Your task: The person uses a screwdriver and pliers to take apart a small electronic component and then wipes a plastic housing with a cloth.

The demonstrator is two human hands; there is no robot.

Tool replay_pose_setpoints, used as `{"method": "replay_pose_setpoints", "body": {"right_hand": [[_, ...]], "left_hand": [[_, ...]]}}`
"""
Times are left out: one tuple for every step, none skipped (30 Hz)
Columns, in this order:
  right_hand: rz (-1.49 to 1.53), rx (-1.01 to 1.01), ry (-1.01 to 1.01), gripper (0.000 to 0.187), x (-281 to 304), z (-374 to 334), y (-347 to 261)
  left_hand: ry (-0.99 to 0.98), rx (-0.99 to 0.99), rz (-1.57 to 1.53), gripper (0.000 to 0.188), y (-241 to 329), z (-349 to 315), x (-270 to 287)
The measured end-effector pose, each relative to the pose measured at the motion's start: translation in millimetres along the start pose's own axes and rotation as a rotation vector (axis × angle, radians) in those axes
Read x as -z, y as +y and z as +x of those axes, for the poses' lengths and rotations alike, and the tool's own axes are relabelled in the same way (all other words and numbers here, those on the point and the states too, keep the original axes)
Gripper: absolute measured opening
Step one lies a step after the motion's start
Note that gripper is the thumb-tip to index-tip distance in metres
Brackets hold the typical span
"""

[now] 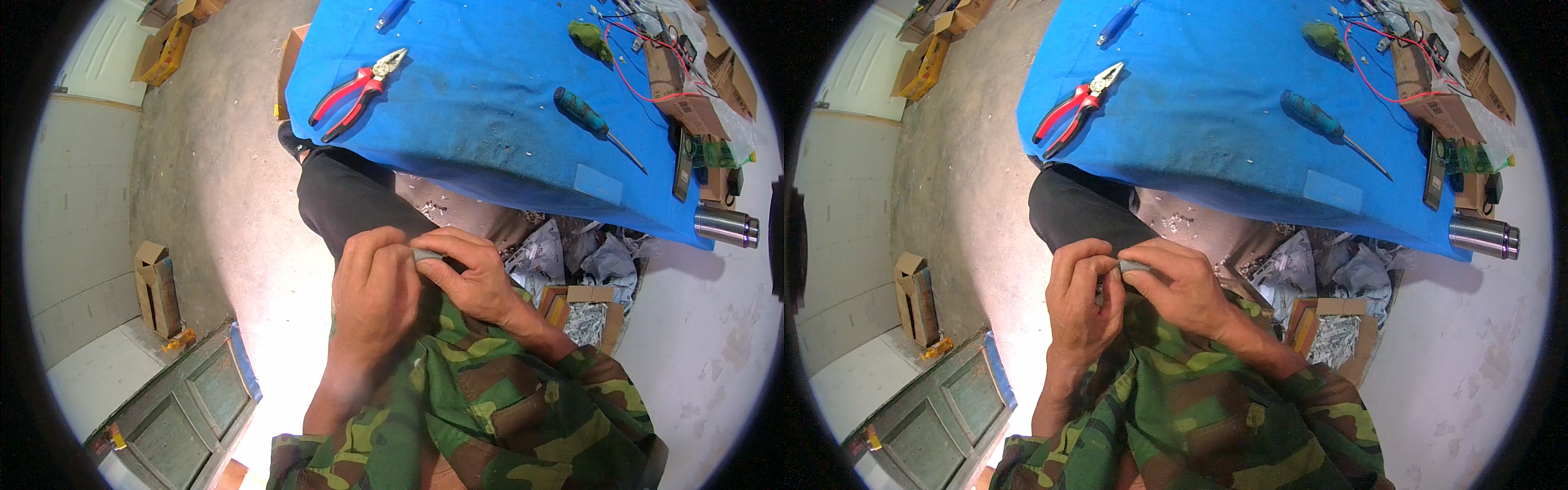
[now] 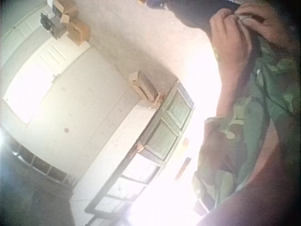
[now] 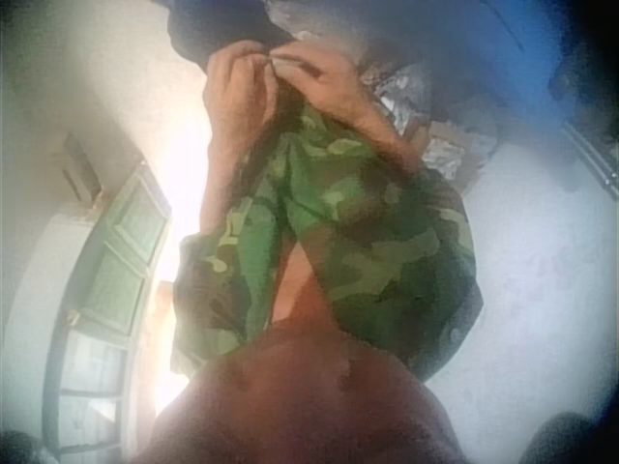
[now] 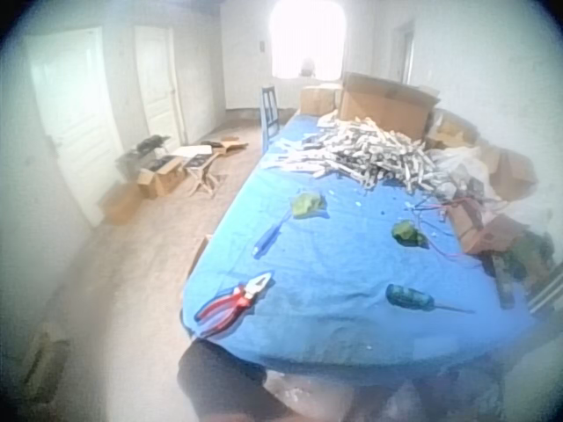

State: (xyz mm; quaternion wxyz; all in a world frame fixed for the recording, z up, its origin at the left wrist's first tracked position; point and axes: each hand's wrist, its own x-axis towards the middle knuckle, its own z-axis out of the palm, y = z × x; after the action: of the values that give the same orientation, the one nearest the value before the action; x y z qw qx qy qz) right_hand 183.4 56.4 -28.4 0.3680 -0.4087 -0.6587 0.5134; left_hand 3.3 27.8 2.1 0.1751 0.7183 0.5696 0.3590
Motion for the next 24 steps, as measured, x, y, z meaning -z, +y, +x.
{"method": "replay_pose_setpoints", "body": {"right_hand": [[-0.001, 0.015, 0.014, 0.027, -0.7, -1.0, 1.5], [0.0, 0.03, 0.026, 0.027, -1.7, -1.6, 2.7], [0.0, 0.045, 0.038, 0.027, -2.5, -2.1, 3.1], [0.002, 0.044, 0.044, 0.027, -3.5, -2.3, 3.0], [0.004, 0.043, 0.052, 0.026, -4.3, -2.7, 2.6], [0.006, 0.041, 0.061, 0.026, -5.1, -3.2, 2.2], [0.011, 0.038, 0.069, 0.026, -6.1, -3.9, 2.2], [0.016, 0.035, 0.078, 0.026, -7.5, -4.2, 2.2], [0.021, 0.032, 0.086, 0.025, -8.0, -4.3, 2.2], [0.025, 0.018, 0.082, 0.025, -7.7, -3.9, 1.1], [0.028, 0.006, 0.077, 0.025, -7.1, -3.2, -0.4], [0.031, -0.007, 0.072, 0.025, -6.7, -2.5, -1.0], [0.019, -0.002, 0.062, 0.025, -5.4, -1.6, 0.0], [0.007, 0.002, 0.05, 0.025, -3.1, -0.8, 0.9], [-0.005, 0.006, 0.037, 0.025, -1.5, -0.4, 1.6], [-0.011, 0.009, 0.032, 0.025, -1.0, -0.6, 2.2], [-0.018, 0.01, 0.029, 0.025, -0.6, -0.6, 3.0], [-0.025, 0.012, 0.026, 0.025, -0.1, -0.3, 3.5], [-0.021, 0.011, 0.016, 0.026, 0.5, 0.4, 3.6], [-0.017, 0.01, 0.006, 0.026, 1.1, 0.7, 4.3], [-0.014, 0.009, -0.004, 0.027, 1.2, 0.6, 5.1], [-0.011, 0.0, -0.014, 0.027, 0.8, 0.2, 6.1], [-0.006, -0.011, -0.023, 0.027, 0.3, 0.1, 6.5], [-0.001, -0.021, -0.033, 0.027, -0.4, 0.0, 7.2]], "left_hand": [[0.009, 0.008, -0.012, 0.018, 1.5, 0.1, -1.8], [0.019, 0.018, -0.023, 0.018, 3.1, 0.1, -3.5], [0.028, 0.028, -0.033, 0.018, 4.0, 0.0, -4.5], [0.032, 0.032, -0.028, 0.018, 4.0, -0.3, -4.9], [0.034, 0.034, -0.024, 0.018, 4.1, -0.6, -5.5], [0.036, 0.036, -0.02, 0.017, 4.5, -0.8, -5.9], [0.031, 0.053, -0.025, 0.017, 5.8, -0.9, -5.9], [0.025, 0.07, -0.031, 0.017, 7.4, -0.9, -5.2], [0.02, 0.088, -0.036, 0.016, 8.4, -0.7, -4.7], [0.019, 0.089, -0.038, 0.017, 8.4, -0.2, -4.4], [0.02, 0.091, -0.04, 0.017, 7.8, -0.4, -4.5], [0.021, 0.092, -0.042, 0.017, 7.0, -0.4, -4.3], [-0.002, 0.08, -0.033, 0.017, 4.9, 0.3, -2.9], [-0.024, 0.07, -0.023, 0.018, 1.9, 0.9, 0.3], [-0.047, 0.06, -0.014, 0.018, -0.8, 1.4, 2.9], [-0.05, 0.038, -0.001, 0.018, -2.6, 1.5, 4.3], [-0.055, 0.013, 0.011, 0.019, -4.5, 2.5, 5.1], [-0.06, -0.011, 0.023, 0.019, -6.3, 3.3, 6.2], [-0.077, -0.023, 0.031, 0.019, -8.0, 4.1, 8.2], [-0.093, -0.036, 0.04, 0.018, -9.7, 4.5, 9.8], [-0.11, -0.049, 0.048, 0.018, -10.8, 4.7, 10.4], [-0.113, -0.05, 0.047, 0.018, -11.6, 4.5, 10.0], [-0.118, -0.05, 0.047, 0.018, -11.8, 5.2, 10.6], [-0.123, -0.05, 0.047, 0.019, -11.9, 5.5, 11.0]]}}
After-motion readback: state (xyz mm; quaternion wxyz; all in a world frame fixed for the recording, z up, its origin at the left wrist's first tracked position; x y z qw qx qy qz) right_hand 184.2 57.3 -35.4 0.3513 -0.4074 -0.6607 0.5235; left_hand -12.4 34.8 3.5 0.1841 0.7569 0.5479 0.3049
